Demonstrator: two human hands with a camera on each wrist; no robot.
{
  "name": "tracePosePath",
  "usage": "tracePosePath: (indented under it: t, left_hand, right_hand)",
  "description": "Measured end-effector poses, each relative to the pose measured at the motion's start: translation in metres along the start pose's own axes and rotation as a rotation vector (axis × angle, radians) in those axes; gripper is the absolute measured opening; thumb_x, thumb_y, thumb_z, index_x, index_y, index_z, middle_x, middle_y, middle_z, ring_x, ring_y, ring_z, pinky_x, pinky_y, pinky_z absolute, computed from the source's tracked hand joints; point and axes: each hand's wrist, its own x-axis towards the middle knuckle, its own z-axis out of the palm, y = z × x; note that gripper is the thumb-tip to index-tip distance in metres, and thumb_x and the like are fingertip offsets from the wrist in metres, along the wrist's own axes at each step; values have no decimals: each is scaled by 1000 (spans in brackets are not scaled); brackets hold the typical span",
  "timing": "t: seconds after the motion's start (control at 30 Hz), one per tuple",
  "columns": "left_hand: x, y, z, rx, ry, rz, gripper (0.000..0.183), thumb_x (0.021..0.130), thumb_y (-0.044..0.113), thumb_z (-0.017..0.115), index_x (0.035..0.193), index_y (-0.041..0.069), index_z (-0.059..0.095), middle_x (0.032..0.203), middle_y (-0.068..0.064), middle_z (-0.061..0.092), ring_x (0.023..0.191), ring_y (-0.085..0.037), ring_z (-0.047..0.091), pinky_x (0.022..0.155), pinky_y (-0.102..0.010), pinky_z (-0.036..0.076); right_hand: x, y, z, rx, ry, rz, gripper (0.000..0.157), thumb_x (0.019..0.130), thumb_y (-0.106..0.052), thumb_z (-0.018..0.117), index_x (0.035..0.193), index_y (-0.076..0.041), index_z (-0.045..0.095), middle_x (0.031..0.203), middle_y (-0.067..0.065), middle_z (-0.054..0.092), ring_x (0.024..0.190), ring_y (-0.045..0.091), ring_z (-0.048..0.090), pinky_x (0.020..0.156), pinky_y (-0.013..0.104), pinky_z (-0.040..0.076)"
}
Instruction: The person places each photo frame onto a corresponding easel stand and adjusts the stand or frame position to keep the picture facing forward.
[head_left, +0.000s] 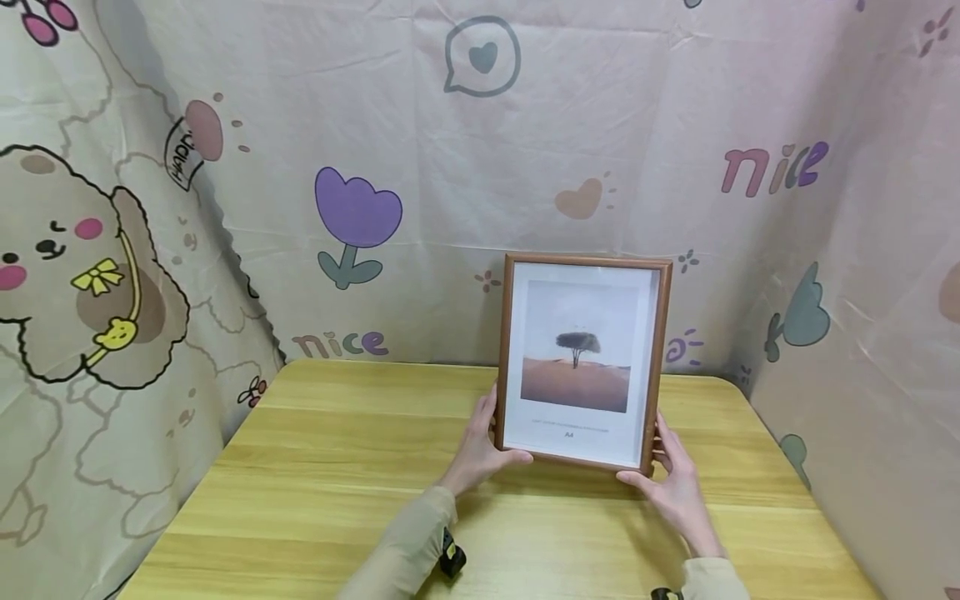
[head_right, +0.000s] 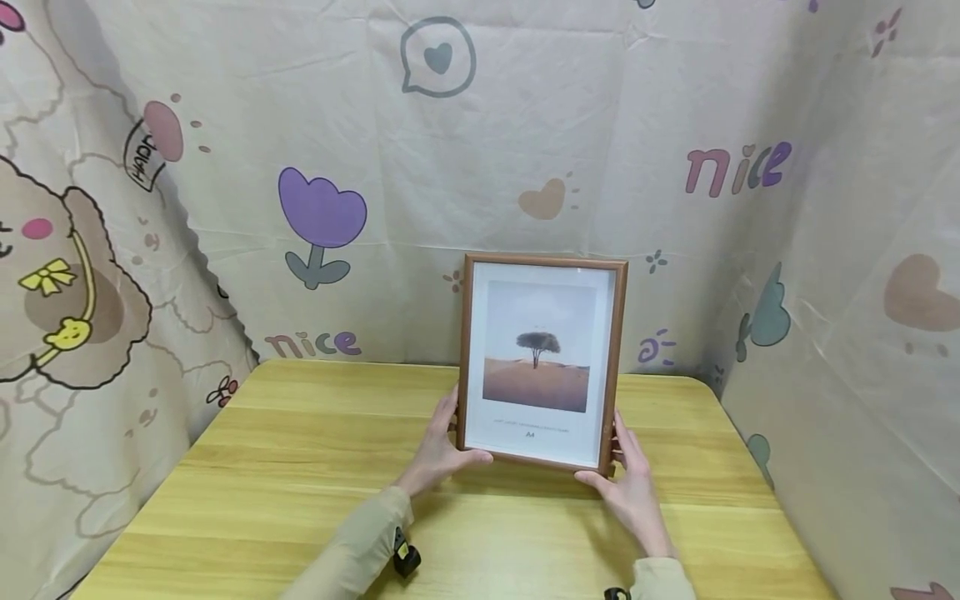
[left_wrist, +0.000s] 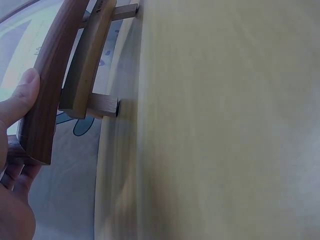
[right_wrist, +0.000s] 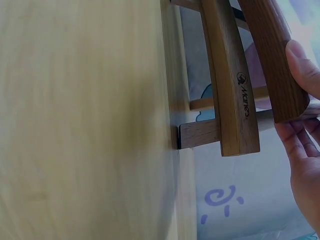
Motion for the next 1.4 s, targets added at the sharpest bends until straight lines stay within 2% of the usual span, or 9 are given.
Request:
tracePosePath:
  t: [0.13, 0.33, 0.6, 0.83, 1.1, 1.4]
  left_hand:
    - [8, 0, 4, 19, -3, 8, 129, 67, 27, 95, 164, 20, 10, 138, -8, 47, 104, -16, 53, 88, -24, 52]
    - [18, 3, 6, 37, -15, 11, 127, 68, 28, 95, 163, 8, 11, 139, -9, 47, 106, -17, 52, 89, -27, 52]
    - [28, 9, 9, 82, -31, 46, 128, 70, 33, 93, 163, 9, 9, 142, -11, 45, 110, -21, 54, 94, -35, 54]
    - [37, 11, 13, 79, -41, 73, 132, 67, 30, 95, 164, 13, 6, 136, -10, 47, 106, -17, 51, 92, -30, 52]
    - [41, 8, 21, 81, -51, 75, 133, 68, 31, 94, 164, 20, 2, 137, -10, 47, 109, -17, 50, 98, -34, 50]
    - [43, 5, 27, 88, -48, 87, 132, 68, 31, 94, 164, 16, 4, 137, -11, 47, 111, -19, 51, 100, -38, 50]
  right_hand:
    - [3, -6, -5, 4, 13, -16, 110, 57, 24, 82, 153, 11, 30, 116, 8, 51, 101, -8, 50, 88, -1, 44]
    - [4, 8, -5, -44, 32, 8, 113, 58, 25, 82, 155, 8, 27, 118, 18, 52, 102, -11, 47, 89, -3, 41]
    - [6, 28, -10, -104, 39, 45, 116, 58, 22, 85, 157, 3, 26, 121, 20, 53, 102, -12, 46, 90, -4, 40]
    - [7, 32, -16, -130, 47, 48, 117, 58, 19, 86, 157, 4, 26, 122, 21, 53, 101, -14, 44, 89, -5, 39]
    - [5, 31, -18, -162, 54, 64, 116, 58, 19, 86, 156, 7, 25, 120, 25, 52, 100, -16, 43, 88, -6, 39]
    - [3, 38, -22, -184, 44, 90, 120, 61, 8, 91, 159, -2, 24, 122, 21, 55, 99, -16, 44, 86, -5, 40]
